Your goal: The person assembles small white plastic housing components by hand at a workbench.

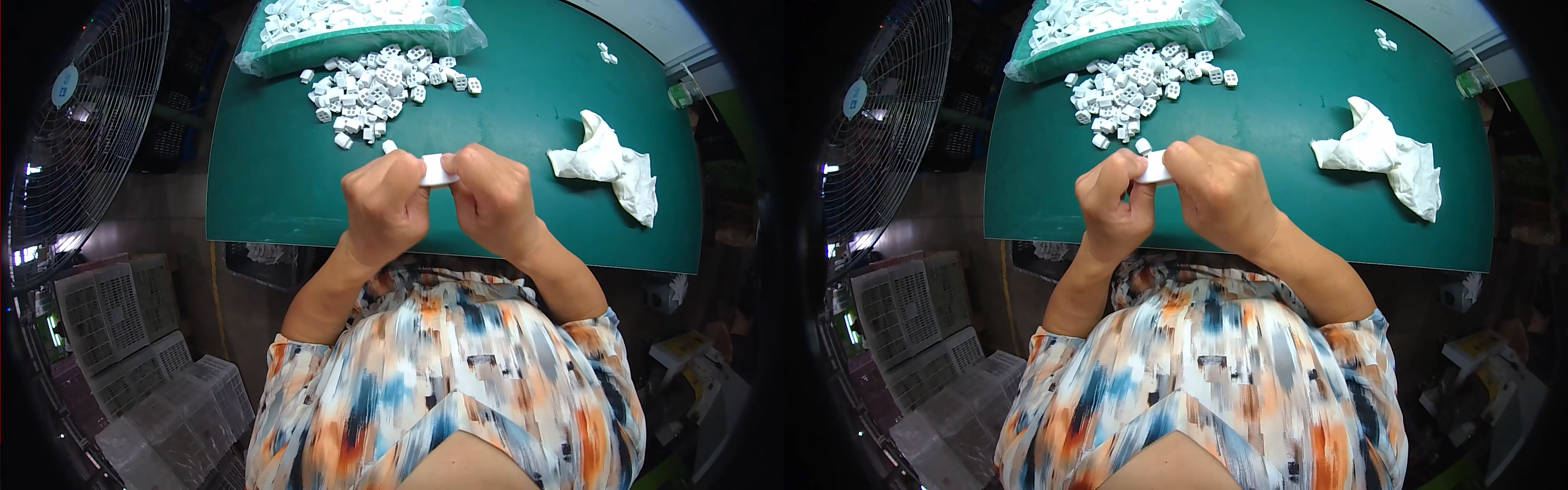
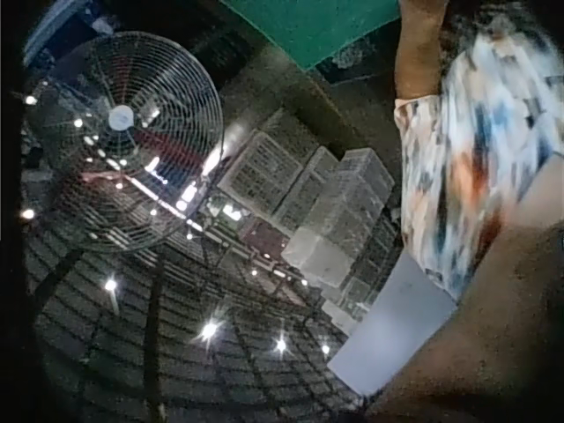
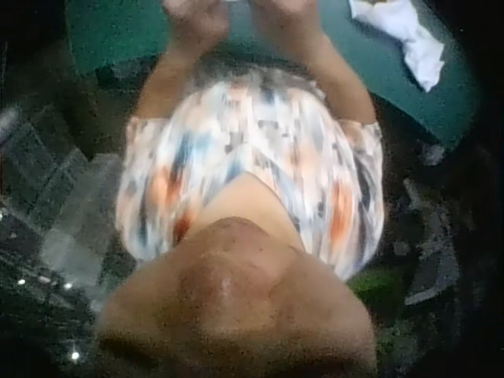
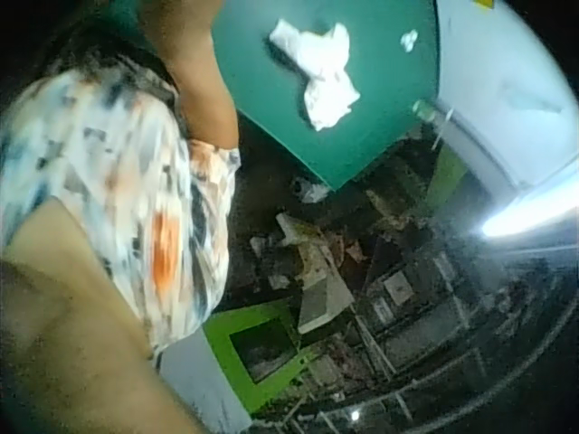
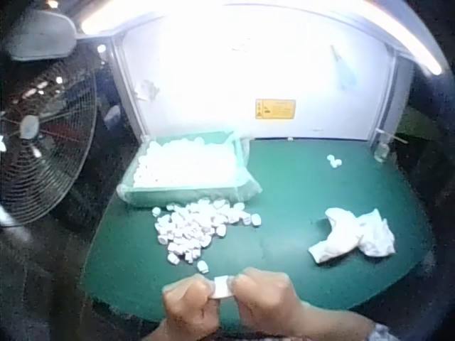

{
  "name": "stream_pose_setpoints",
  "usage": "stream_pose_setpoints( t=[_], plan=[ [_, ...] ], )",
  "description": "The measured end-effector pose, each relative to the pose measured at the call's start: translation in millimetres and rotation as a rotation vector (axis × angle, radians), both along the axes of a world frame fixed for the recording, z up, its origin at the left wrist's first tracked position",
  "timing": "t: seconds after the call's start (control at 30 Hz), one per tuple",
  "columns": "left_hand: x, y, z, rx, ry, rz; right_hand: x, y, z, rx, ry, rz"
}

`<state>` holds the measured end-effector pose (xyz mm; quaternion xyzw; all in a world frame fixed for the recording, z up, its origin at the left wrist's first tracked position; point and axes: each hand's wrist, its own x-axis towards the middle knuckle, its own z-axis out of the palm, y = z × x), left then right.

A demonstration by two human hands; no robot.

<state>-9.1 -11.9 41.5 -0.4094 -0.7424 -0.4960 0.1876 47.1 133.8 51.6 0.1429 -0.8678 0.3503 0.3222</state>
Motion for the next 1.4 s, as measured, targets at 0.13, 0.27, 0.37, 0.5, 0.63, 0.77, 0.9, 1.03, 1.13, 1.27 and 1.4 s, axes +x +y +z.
stream_pose_setpoints(
  t=[0.13,0.27,0.37,0.5,0.63,0.77,0.9,1.03,1.13,1.27,1.4],
  plan=[
    [14,5,16,0.074,0.18,0.092,11,-5,17,0.02,0.05,0.007],
    [12,12,8,0.089,0.151,0.161,5,-8,12,-0.011,0.026,-0.053],
    [5,14,-4,0.002,0.068,0.232,-10,-9,-1,0.022,0.01,-0.129],
    [-6,22,-35,-0.02,-0.059,0.301,-26,-10,-29,0.023,-0.127,-0.176],
    [-7,18,-55,-0.018,-0.312,0.263,-29,-8,-45,0.023,-0.201,-0.129],
    [11,-15,-52,0.116,-0.61,0.077,-2,-12,-26,-0.202,-0.482,0.042],
    [32,-38,-48,0.078,-0.483,0.187,1,-38,-26,-0.04,-0.341,0.103],
    [33,-49,-52,0.092,-0.454,0.342,-12,-51,-35,-0.079,-0.472,0.135],
    [47,-90,-45,0.156,-0.493,0.407,-3,-67,-12,-0.4,-0.687,0.3],
    [47,-208,-90,0.319,-0.74,0.77,2,-48,-15,-0.398,-0.597,0.351],
    [13,-322,-167,0.148,-0.781,1.233,5,-30,-16,-0.392,-0.611,0.265]
  ],
)
